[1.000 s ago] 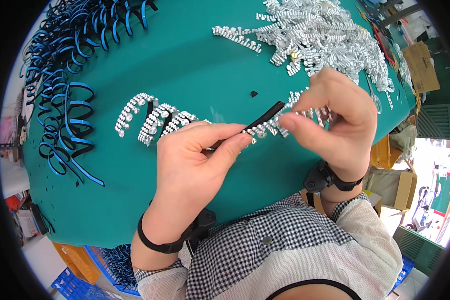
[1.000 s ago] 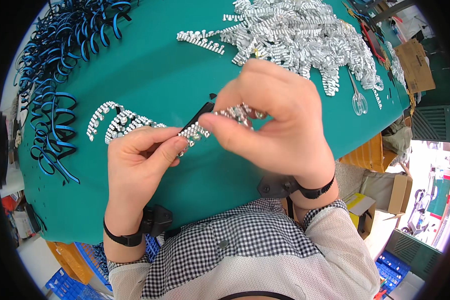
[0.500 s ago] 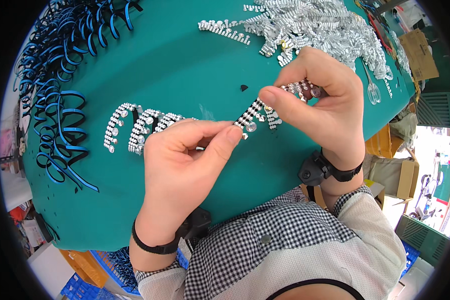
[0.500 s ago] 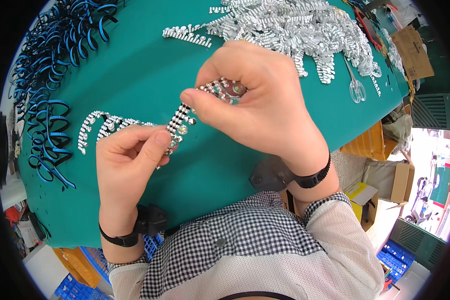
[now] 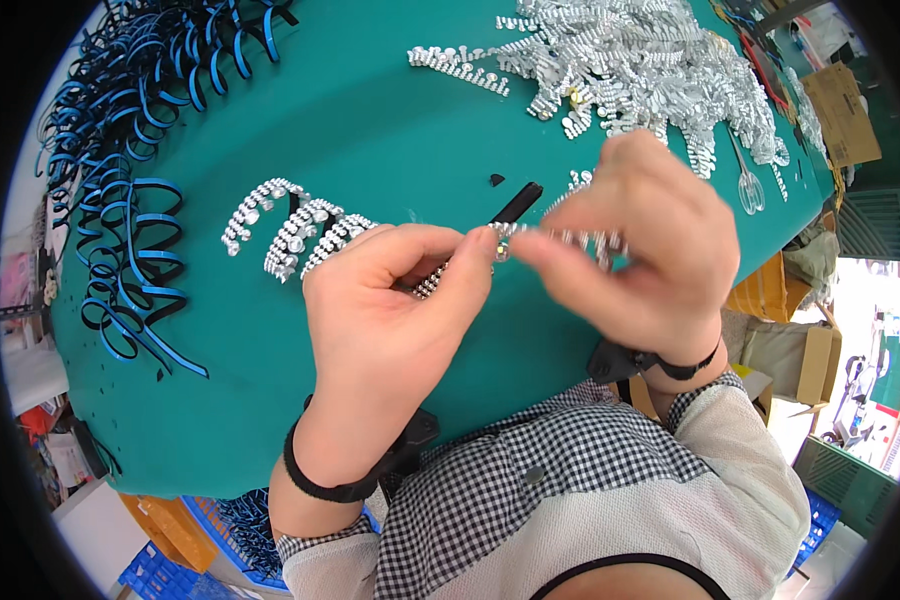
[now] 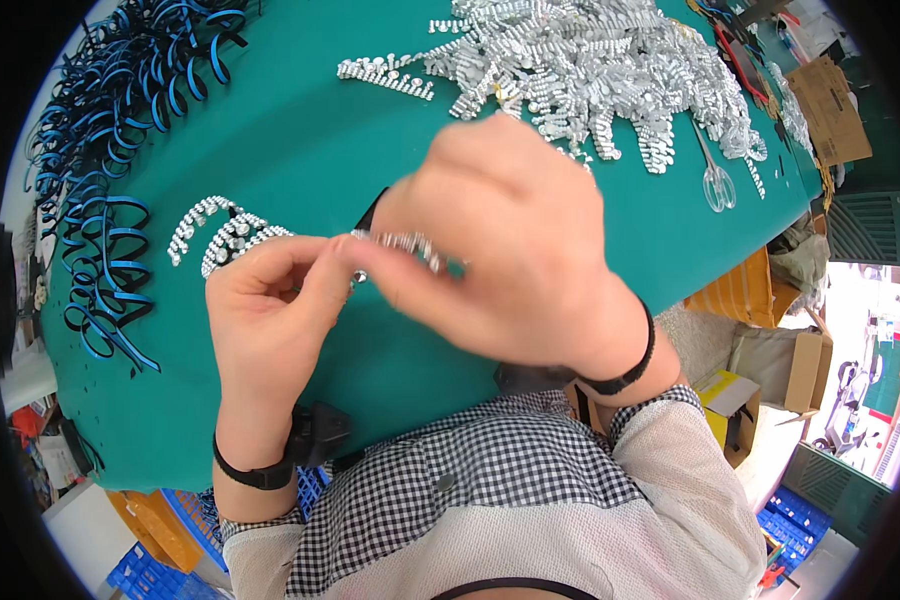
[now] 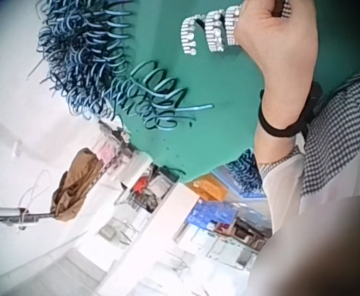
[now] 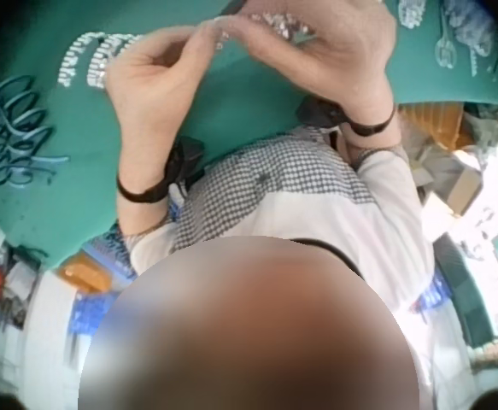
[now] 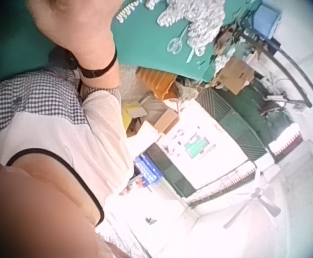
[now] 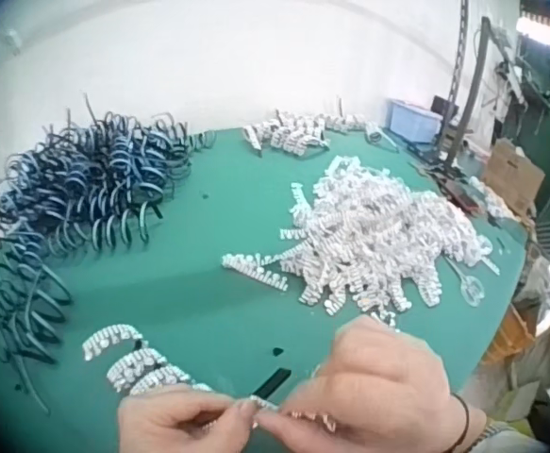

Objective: Assembling decorative rhinestone strips onto a black strap for shoes.

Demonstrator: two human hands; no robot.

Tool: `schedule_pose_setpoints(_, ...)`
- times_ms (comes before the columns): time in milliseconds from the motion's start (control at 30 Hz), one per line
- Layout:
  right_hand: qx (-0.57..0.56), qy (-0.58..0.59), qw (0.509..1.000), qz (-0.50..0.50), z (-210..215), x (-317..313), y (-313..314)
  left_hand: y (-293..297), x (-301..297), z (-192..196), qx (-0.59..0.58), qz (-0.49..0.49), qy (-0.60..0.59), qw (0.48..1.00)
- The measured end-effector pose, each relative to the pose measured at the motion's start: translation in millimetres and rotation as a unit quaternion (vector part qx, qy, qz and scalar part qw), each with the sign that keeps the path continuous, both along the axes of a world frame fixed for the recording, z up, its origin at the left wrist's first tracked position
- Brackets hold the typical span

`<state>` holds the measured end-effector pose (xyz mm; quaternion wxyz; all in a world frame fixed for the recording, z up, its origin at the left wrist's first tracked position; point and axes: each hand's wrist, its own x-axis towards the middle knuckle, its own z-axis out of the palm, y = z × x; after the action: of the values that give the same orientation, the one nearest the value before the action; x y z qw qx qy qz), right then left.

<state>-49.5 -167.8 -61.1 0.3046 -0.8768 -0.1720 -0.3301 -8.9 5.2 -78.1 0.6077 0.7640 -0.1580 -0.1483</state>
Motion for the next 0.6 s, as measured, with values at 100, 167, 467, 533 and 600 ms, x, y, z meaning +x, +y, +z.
schedule_pose_setpoints(100, -0.039, -0.031, 0.996, 0.073, -2.7, -5.0, 7.6, 1.0, 0.1, -0.9, -0.016, 0.021, -0.010, 1.000)
schedule_pose_setpoints(167, -0.041, -0.020, 0.995, 0.094, -8.3, -8.6, 16.1, 2.8, 1.8, -0.2, -0.039, 0.050, -0.004, 0.998)
schedule_pose_setpoints(467, -0.110, -0.021, 0.977, 0.182, -1.7, -27.1, 40.1, 15.4, 15.1, -10.3, -0.099, 0.048, -0.030, 0.993)
schedule_pose_setpoints(533, -0.097, -0.023, 0.982, 0.159, 0.0, -26.6, 30.9, 11.9, 20.8, -17.6, -0.100, 0.045, -0.027, 0.994)
schedule_pose_setpoints(600, -0.051, 0.009, 0.985, 0.166, 11.2, -28.7, 20.0, 20.2, 17.9, -15.6, -0.134, 0.060, -0.007, 0.989)
